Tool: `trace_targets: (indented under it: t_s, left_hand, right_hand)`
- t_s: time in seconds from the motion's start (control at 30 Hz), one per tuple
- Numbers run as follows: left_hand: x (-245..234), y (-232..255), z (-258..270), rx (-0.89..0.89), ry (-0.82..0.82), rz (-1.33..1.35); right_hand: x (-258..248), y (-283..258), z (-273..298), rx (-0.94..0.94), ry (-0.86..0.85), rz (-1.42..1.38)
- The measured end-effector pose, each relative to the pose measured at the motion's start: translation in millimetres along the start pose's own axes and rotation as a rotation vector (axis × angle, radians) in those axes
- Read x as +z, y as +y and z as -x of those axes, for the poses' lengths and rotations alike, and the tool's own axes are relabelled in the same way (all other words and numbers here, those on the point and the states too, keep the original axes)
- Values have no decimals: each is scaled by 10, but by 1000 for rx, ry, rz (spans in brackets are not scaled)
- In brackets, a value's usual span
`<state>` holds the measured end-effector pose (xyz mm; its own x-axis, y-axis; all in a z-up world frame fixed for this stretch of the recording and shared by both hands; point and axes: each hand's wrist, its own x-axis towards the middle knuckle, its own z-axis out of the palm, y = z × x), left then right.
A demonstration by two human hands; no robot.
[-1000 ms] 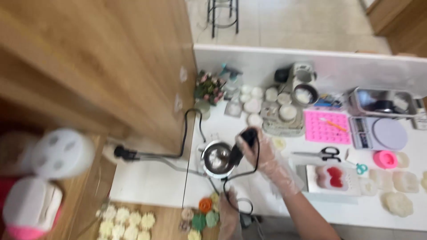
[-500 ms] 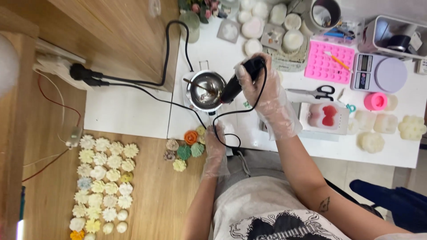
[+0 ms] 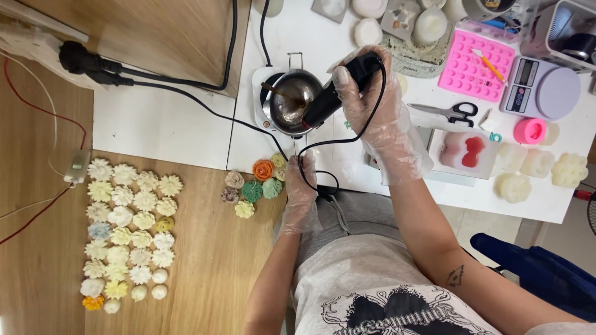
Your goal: Heating wax with a heat gun and pouring it into molds to create decorative candles.
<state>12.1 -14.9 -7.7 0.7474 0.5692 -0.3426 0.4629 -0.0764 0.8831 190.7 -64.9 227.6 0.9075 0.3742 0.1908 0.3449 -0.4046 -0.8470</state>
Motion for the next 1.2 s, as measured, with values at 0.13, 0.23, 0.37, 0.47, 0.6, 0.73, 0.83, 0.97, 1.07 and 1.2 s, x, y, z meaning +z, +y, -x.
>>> trace_targets:
  t_s: [0.13, 0.23, 0.37, 0.47, 0.6, 0.73, 0.83, 0.97, 1.07, 1.2]
  left_hand:
    - [-10, 63, 3, -6, 20, -13]
    - [-25, 36, 18, 57, 21, -43]
    - [-35, 41, 39, 135, 12, -83]
    - [-22, 113, 11, 50, -5, -52]
    - [-17, 91, 22, 23, -3, -24]
    - [-38, 54, 47, 126, -1, -87]
    - [-66, 103, 50, 148, 2, -97]
    - [-57, 170, 32, 34, -10, -40]
    - [-42, 147, 19, 2, -20, -4]
    - [88, -67, -1, -4, 5, -30]
  right_hand:
    - [-1, -24, -13, 12, -37, 7]
    - [8, 11, -27, 0, -30, 45]
    - [-9, 55, -33, 11, -19, 92]
    - [-7, 77, -16, -22, -22, 41]
    - [1, 167, 10, -42, -9, 39]
    - [-19, 190, 24, -24, -21, 21]
    - [-10, 172, 13, -12, -10, 58]
    - [-7, 157, 25, -3, -5, 96]
    - [20, 186, 23, -39, -6, 66]
    - [11, 123, 33, -28, -22, 87]
